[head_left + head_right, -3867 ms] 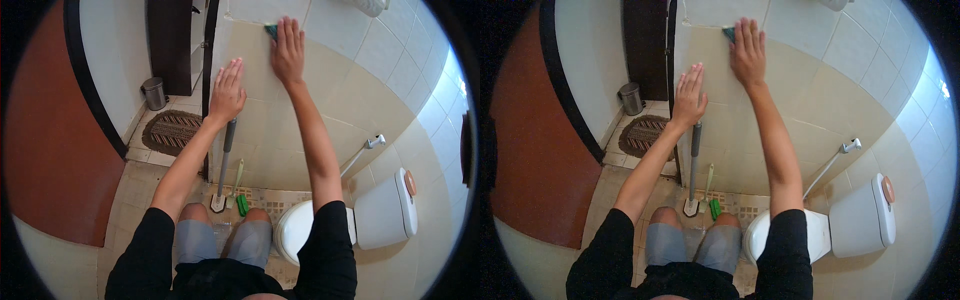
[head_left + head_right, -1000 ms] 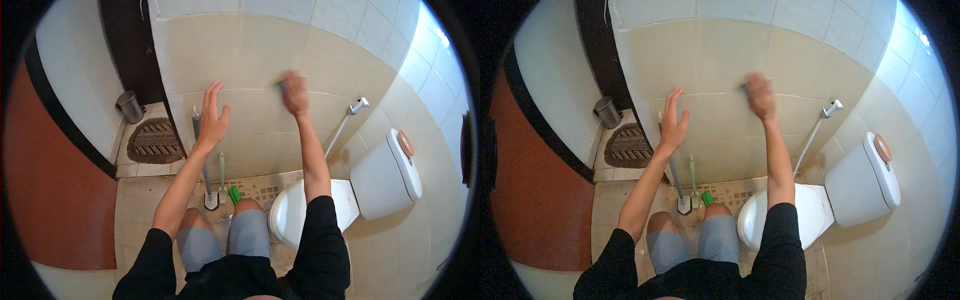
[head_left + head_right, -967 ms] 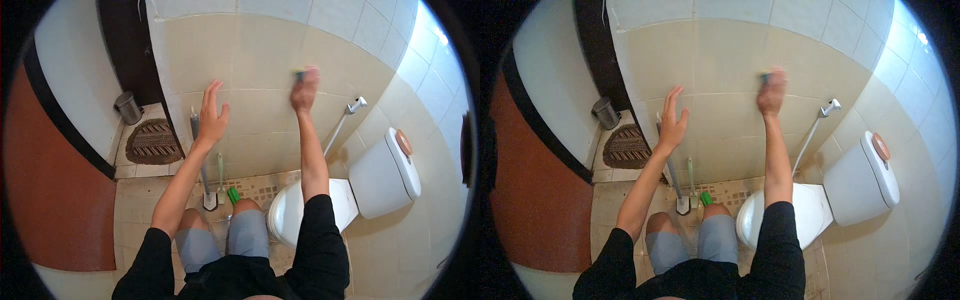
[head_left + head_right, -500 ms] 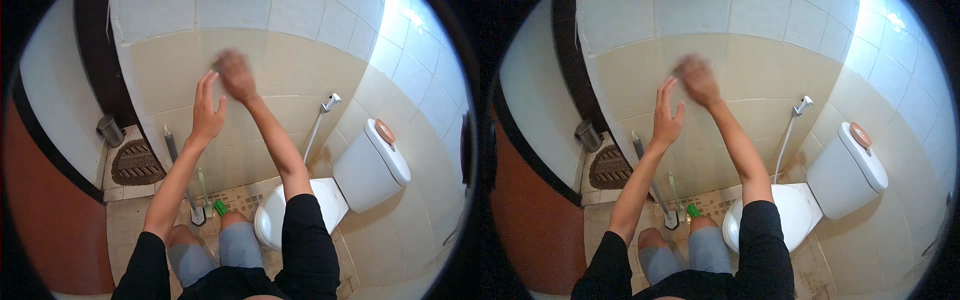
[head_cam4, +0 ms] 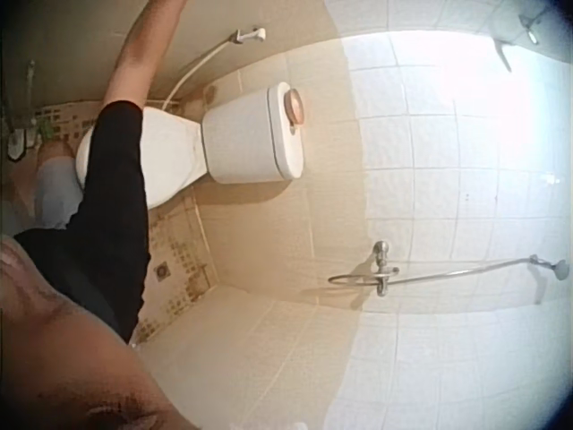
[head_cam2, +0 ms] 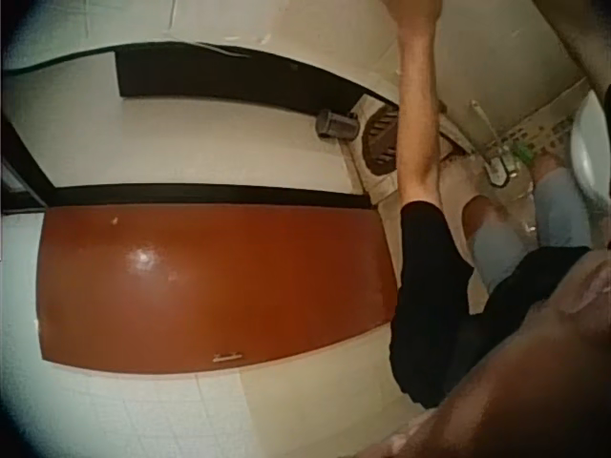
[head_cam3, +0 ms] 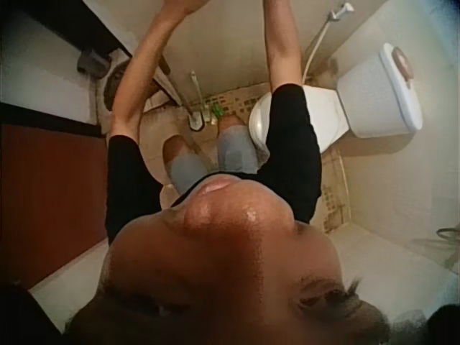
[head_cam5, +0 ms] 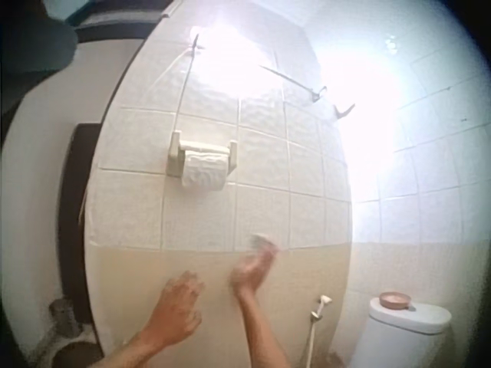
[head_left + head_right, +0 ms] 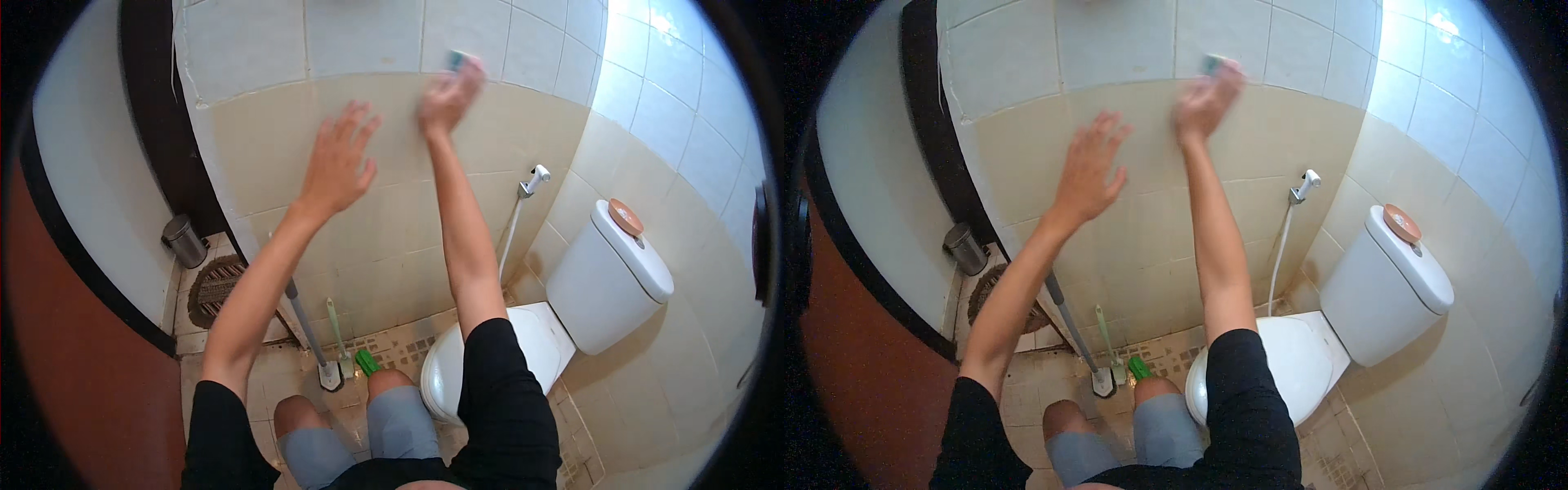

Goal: The person cleans a bathroom using a sponge. They wipe the toilet seat, rinse the sponge at the sink, and scrub the tiled walls around the toilet and shower area. The person repeatedly rinses the sponge and continues wiping different sections of the wall.

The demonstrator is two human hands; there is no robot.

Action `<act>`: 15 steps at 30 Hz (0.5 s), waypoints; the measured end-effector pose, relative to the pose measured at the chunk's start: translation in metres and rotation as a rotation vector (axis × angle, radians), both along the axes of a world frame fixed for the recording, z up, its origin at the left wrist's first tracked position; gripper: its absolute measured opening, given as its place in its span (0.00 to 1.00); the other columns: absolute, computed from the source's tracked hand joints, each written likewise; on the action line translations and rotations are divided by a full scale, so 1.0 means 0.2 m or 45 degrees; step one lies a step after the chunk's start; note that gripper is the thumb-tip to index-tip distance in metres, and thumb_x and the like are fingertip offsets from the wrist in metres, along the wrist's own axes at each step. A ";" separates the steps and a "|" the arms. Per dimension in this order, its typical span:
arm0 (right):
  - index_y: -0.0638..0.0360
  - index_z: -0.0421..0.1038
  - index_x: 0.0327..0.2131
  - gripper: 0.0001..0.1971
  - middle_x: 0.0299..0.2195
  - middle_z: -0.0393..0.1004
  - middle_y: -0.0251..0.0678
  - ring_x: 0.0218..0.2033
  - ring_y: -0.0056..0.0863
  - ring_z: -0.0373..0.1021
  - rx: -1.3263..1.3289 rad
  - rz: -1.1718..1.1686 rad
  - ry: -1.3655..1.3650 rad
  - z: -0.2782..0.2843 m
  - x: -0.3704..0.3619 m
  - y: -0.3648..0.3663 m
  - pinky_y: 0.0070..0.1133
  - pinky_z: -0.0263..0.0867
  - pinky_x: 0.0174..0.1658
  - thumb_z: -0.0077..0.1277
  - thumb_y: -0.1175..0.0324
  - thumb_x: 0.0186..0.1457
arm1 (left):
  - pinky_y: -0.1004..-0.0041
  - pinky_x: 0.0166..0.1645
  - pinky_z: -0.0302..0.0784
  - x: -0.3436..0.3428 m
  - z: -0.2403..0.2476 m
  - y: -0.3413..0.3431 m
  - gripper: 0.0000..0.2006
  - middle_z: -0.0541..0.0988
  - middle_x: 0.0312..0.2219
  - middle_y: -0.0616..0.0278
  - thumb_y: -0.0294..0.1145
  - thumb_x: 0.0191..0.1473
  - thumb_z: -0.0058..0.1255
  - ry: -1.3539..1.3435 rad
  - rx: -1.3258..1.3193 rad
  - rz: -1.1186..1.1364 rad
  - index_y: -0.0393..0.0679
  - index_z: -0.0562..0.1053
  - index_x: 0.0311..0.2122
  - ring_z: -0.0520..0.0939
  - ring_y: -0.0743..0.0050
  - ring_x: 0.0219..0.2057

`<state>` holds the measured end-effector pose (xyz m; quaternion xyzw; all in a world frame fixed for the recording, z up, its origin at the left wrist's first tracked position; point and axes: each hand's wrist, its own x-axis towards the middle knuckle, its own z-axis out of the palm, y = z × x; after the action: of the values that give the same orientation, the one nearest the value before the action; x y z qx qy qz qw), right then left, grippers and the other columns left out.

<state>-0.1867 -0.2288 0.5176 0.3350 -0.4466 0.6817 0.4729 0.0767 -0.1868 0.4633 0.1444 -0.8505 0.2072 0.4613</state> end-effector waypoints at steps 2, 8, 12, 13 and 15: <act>0.64 0.61 0.70 0.29 0.72 0.62 0.50 0.75 0.52 0.55 0.325 -0.029 0.707 -0.02 0.17 0.00 0.46 0.48 0.77 0.47 0.69 0.68 | 0.43 0.78 0.49 0.09 0.04 -0.08 0.35 0.62 0.72 0.50 0.31 0.59 0.56 0.069 -0.006 0.082 0.45 0.62 0.72 0.57 0.47 0.76; 0.64 0.58 0.71 0.30 0.70 0.62 0.51 0.72 0.53 0.59 0.410 0.035 0.620 0.22 -0.09 0.09 0.44 0.55 0.74 0.44 0.72 0.67 | 0.48 0.78 0.52 0.08 0.20 -0.16 0.35 0.61 0.72 0.48 0.31 0.58 0.57 0.019 0.131 -0.080 0.43 0.63 0.71 0.59 0.44 0.75; 0.69 0.59 0.68 0.26 0.66 0.65 0.57 0.66 0.57 0.65 -0.528 0.215 -1.487 0.17 -0.40 0.05 0.45 0.64 0.69 0.41 0.68 0.72 | 0.52 0.76 0.59 -0.07 0.42 0.01 0.32 0.62 0.71 0.44 0.28 0.60 0.56 -0.067 0.604 -0.402 0.40 0.63 0.69 0.63 0.42 0.73; 0.69 0.59 0.69 0.26 0.66 0.65 0.59 0.65 0.58 0.66 -0.659 0.305 -1.738 0.09 -0.32 0.04 0.45 0.66 0.68 0.42 0.69 0.72 | 0.53 0.75 0.60 -0.08 0.41 0.04 0.31 0.63 0.70 0.44 0.28 0.61 0.55 -0.006 0.788 -0.433 0.40 0.63 0.69 0.64 0.43 0.72; 0.68 0.59 0.70 0.28 0.67 0.64 0.57 0.66 0.56 0.65 -0.659 0.209 -1.548 -0.01 -0.33 0.02 0.44 0.67 0.67 0.47 0.68 0.71 | 0.53 0.74 0.62 -0.32 0.46 0.04 0.31 0.65 0.69 0.43 0.29 0.63 0.55 0.136 1.095 -0.599 0.40 0.62 0.69 0.66 0.44 0.71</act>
<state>-0.2529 -0.2241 0.5156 -0.2007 -0.4286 0.8683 0.1486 0.0137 -0.1779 0.5544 0.1361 -0.8437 -0.2802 0.4372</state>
